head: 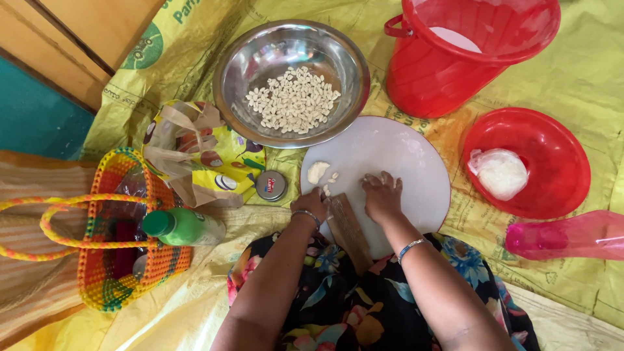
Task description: The person sits on the floor and repeatedly pinches small portions of dough into round balls, placing them on a white plate. They then use a wooden ridged tool to press patterns into the dough balls, transferring the finished pieces into a metal bowl.
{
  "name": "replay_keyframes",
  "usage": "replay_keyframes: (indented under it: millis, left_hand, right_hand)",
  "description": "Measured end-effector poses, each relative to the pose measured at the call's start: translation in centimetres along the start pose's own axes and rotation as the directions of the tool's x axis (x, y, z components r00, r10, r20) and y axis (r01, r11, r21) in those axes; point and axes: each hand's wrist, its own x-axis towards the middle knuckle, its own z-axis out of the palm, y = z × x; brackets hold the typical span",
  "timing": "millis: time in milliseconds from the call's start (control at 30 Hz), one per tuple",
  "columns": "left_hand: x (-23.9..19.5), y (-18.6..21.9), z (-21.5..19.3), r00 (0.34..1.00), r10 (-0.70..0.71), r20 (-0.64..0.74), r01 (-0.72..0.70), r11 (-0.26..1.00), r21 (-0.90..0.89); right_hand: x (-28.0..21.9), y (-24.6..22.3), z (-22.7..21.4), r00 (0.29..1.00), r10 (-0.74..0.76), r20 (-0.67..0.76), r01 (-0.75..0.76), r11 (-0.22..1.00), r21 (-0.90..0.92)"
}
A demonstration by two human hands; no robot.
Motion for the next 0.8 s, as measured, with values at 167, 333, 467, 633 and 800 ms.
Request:
replay_keyframes:
  millis: [167, 333, 467, 633, 800]
  left_hand:
    - [-0.3, -0.1, 0.0, 1.000, -0.005, -0.013, 0.004, 1.000, -0.027]
    - [-0.7, -0.1, 0.0, 1.000, -0.003, -0.017, 0.003, 0.999, -0.042]
    - [-1.1, -0.2, 0.1, 1.000, -0.021, -0.009, 0.020, 0.998, -0.058]
    - [-1.8, -0.2, -0.1, 1.000, -0.006, -0.010, 0.006, 0.999, -0.039]
    - [-3.0, 0.6, -1.3, 0.999, 0.007, 0.049, -0.008, 1.000, 0.014]
  right_hand:
    - [-0.7, -1.1, 0.9, 0.949, -0.279, -0.144, 0.300, 0.942, 0.151]
    - [-2.3, -2.4, 2.6, 0.885, -0.460, -0.078, 0.464, 0.884, 0.058]
    - [-2.2, -2.1, 2.4, 0.843, -0.504, -0.189, 0.521, 0.852, 0.050]
    - [-3.4, -2.8, 0.0, 0.850, -0.433, -0.300, 0.473, 0.878, 0.073]
    - [-4.1, -2.8, -1.9, 0.899, -0.070, 0.433, 0.048, 0.997, 0.061]
